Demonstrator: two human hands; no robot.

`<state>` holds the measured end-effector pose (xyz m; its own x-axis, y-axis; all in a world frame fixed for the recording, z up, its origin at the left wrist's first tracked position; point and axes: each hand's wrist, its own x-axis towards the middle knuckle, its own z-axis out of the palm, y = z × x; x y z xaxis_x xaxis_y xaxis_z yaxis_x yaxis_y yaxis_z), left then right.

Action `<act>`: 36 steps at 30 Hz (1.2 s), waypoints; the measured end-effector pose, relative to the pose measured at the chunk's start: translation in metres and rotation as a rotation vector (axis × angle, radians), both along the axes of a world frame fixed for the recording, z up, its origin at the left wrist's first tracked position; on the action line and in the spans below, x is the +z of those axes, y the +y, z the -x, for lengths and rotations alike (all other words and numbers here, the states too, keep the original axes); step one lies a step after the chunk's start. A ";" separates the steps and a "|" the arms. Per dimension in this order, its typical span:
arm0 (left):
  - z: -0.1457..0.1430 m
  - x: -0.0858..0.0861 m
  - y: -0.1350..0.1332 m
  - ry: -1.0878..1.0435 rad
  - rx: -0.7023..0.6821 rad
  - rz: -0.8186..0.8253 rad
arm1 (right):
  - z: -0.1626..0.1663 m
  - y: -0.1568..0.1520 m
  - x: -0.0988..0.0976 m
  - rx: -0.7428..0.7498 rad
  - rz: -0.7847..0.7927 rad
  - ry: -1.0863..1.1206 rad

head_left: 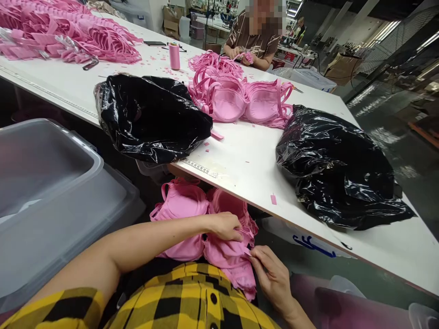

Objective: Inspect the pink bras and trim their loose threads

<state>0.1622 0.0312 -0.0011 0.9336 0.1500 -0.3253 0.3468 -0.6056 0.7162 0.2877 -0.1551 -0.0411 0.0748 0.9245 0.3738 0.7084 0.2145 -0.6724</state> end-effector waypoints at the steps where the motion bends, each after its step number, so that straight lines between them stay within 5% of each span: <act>1: -0.002 0.001 0.001 -0.008 -0.015 0.024 | -0.001 0.001 0.001 -0.002 0.010 0.012; 4: -0.006 -0.001 -0.004 -0.019 -0.019 0.099 | -0.004 0.002 0.006 0.021 0.060 0.050; 13: -0.012 -0.022 -0.047 -0.099 0.443 0.150 | -0.005 0.021 0.019 -0.016 0.363 0.094; 18: -0.009 -0.033 -0.047 -0.111 0.644 0.330 | 0.007 0.019 -0.001 -0.132 0.216 0.164; 23: -0.005 -0.046 -0.044 -0.084 0.741 0.458 | 0.005 0.010 -0.022 -0.096 0.014 0.130; 27: -0.006 -0.063 -0.048 -0.014 0.787 0.577 | -0.006 0.006 -0.035 0.026 -0.004 0.089; 32: -0.009 -0.076 -0.054 0.032 0.801 0.608 | -0.006 0.003 -0.036 0.062 0.073 0.103; 36: -0.008 -0.072 -0.054 -0.010 0.739 0.553 | -0.001 0.001 -0.032 -0.099 0.318 0.333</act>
